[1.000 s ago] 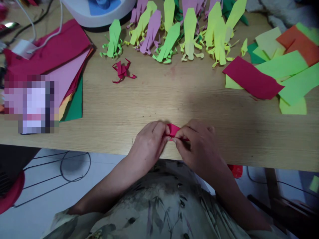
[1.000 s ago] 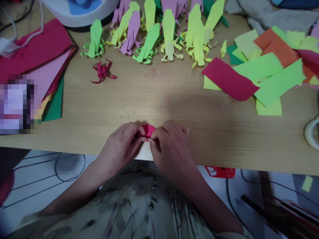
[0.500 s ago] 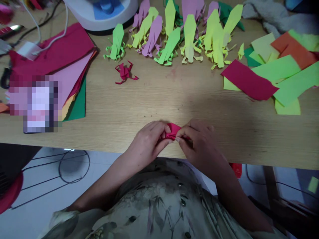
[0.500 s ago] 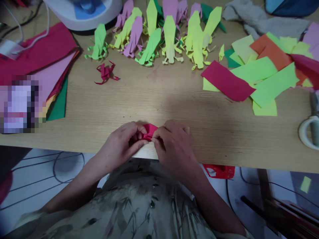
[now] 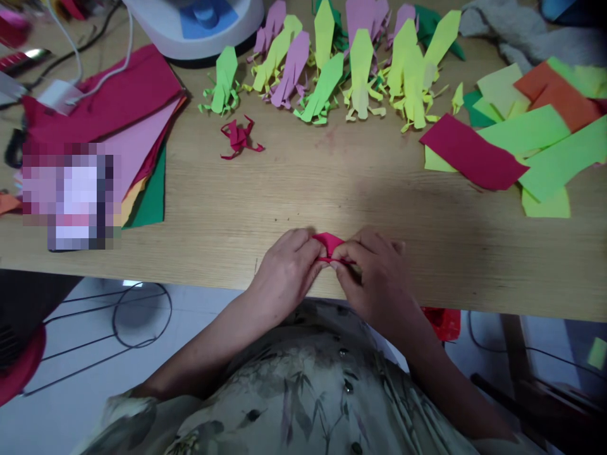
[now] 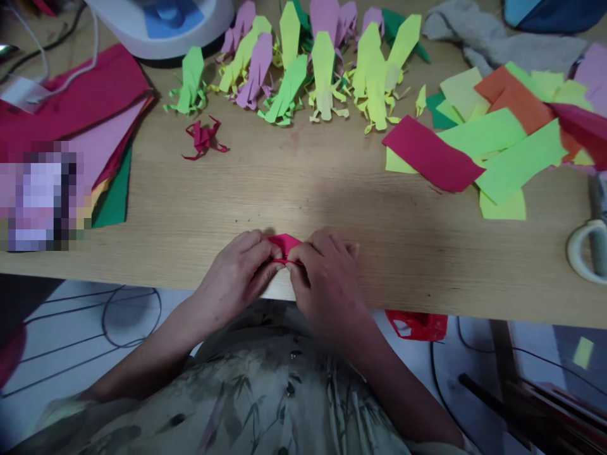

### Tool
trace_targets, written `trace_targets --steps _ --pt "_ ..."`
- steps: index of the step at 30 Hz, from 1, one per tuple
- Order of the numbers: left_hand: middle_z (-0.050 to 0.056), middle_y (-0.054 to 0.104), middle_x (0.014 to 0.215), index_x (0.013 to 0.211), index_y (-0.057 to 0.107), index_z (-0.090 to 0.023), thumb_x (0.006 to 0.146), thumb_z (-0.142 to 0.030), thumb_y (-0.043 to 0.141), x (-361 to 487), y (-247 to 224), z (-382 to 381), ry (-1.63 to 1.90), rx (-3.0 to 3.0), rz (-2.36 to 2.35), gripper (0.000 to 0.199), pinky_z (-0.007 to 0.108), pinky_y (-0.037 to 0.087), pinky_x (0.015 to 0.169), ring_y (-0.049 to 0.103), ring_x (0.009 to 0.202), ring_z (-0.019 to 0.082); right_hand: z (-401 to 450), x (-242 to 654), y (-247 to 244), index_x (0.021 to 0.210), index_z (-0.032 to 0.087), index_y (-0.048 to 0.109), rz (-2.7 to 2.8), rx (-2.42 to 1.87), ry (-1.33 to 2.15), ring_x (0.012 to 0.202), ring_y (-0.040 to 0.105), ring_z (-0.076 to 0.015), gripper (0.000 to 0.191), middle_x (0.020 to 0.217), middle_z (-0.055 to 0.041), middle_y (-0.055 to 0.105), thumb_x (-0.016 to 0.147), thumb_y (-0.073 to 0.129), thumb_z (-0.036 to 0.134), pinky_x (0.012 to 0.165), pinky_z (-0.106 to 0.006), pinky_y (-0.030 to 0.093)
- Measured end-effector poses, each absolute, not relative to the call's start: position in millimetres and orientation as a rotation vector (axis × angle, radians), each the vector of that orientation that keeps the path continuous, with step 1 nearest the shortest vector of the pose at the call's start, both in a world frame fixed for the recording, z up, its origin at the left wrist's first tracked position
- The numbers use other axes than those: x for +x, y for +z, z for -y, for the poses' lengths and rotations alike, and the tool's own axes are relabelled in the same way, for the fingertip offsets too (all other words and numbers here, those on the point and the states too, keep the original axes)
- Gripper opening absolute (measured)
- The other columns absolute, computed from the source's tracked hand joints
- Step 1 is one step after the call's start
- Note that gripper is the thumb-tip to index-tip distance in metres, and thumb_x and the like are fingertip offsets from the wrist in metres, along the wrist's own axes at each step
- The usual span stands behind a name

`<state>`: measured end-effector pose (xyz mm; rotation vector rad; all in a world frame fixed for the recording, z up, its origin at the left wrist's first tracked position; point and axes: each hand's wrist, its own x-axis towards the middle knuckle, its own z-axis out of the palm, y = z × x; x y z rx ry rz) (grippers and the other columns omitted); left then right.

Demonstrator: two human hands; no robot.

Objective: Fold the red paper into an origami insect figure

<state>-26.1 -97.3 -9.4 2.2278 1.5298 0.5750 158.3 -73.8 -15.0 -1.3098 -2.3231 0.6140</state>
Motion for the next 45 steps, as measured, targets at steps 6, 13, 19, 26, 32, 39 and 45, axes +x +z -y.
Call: trace_targets --steps 6,13,19,26,32,39,45 --pt "0.006 0.06 0.091 0.089 0.059 -0.016 0.1 -0.027 0.052 -26 -8 97 0.581 2.192 -1.539 0.017 0.031 0.046 0.075 0.055 0.084 0.019 75 156 -13 0.086 0.022 0.064 2.361 -1.342 0.595 0.091 0.054 -0.0238 0.007 0.092 -0.0044 0.062 0.092 0.059 0.02 0.078 -0.039 0.027" --pt "0.008 0.061 0.096 0.089 0.06 -0.015 0.099 -0.021 0.05 -24 -2 95 0.494 2.179 -1.516 0.016 0.031 0.046 0.077 0.055 0.086 0.02 74 157 -11 0.085 0.022 0.063 2.343 -1.329 0.64 0.089 0.055 -0.0223 0.007 0.09 -0.0037 0.062 0.091 0.061 0.021 0.079 -0.038 0.029" --pt "0.008 0.062 0.093 0.093 0.065 -0.015 0.1 -0.024 0.048 -24 1 98 0.436 2.174 -1.637 0.02 0.034 0.046 0.076 0.056 0.086 0.021 73 157 -12 0.082 0.021 0.063 2.263 -1.337 0.672 0.086 0.057 -0.0213 0.009 0.085 -0.0025 0.063 0.091 0.063 0.023 0.079 -0.037 0.029" --pt "0.005 0.063 0.086 0.084 0.064 -0.017 0.093 -0.024 0.061 -20 1 100 0.449 2.046 -1.794 0.011 0.034 0.045 0.073 0.058 0.079 0.02 71 155 -12 0.08 0.021 0.062 2.253 -1.373 0.667 0.084 0.057 -0.0208 0.009 0.082 -0.0011 0.062 0.088 0.065 0.022 0.078 -0.037 0.028" --pt "0.005 0.064 0.087 0.083 0.06 -0.018 0.093 -0.024 0.061 -20 0 99 0.456 2.01 -1.806 0.012 0.034 0.045 0.073 0.059 0.081 0.02 69 155 -10 0.081 0.021 0.061 2.247 -1.385 0.678 0.082 0.056 -0.0199 0.008 0.08 -0.0002 0.062 0.087 0.066 0.021 0.075 -0.036 0.026" --pt "0.005 0.064 0.088 0.09 0.06 -0.017 0.093 -0.024 0.062 -18 1 98 0.437 2.069 -1.835 0.008 0.032 0.045 0.068 0.058 0.079 0.019 68 155 -10 0.08 0.021 0.058 2.266 -1.395 0.685 0.082 0.055 -0.0197 0.009 0.08 0.0 0.061 0.087 0.064 0.019 0.073 -0.035 0.024" --pt "0.008 0.069 0.106 0.109 0.066 -0.019 0.1 -0.023 0.051 -21 -13 110 0.617 2.438 -1.687 0.018 0.037 0.048 0.074 0.061 0.093 0.023 68 155 -12 0.079 0.021 0.057 2.275 -1.379 0.67 0.083 0.055 -0.0201 0.01 0.082 -0.0009 0.061 0.088 0.06 0.018 0.074 -0.035 0.025"
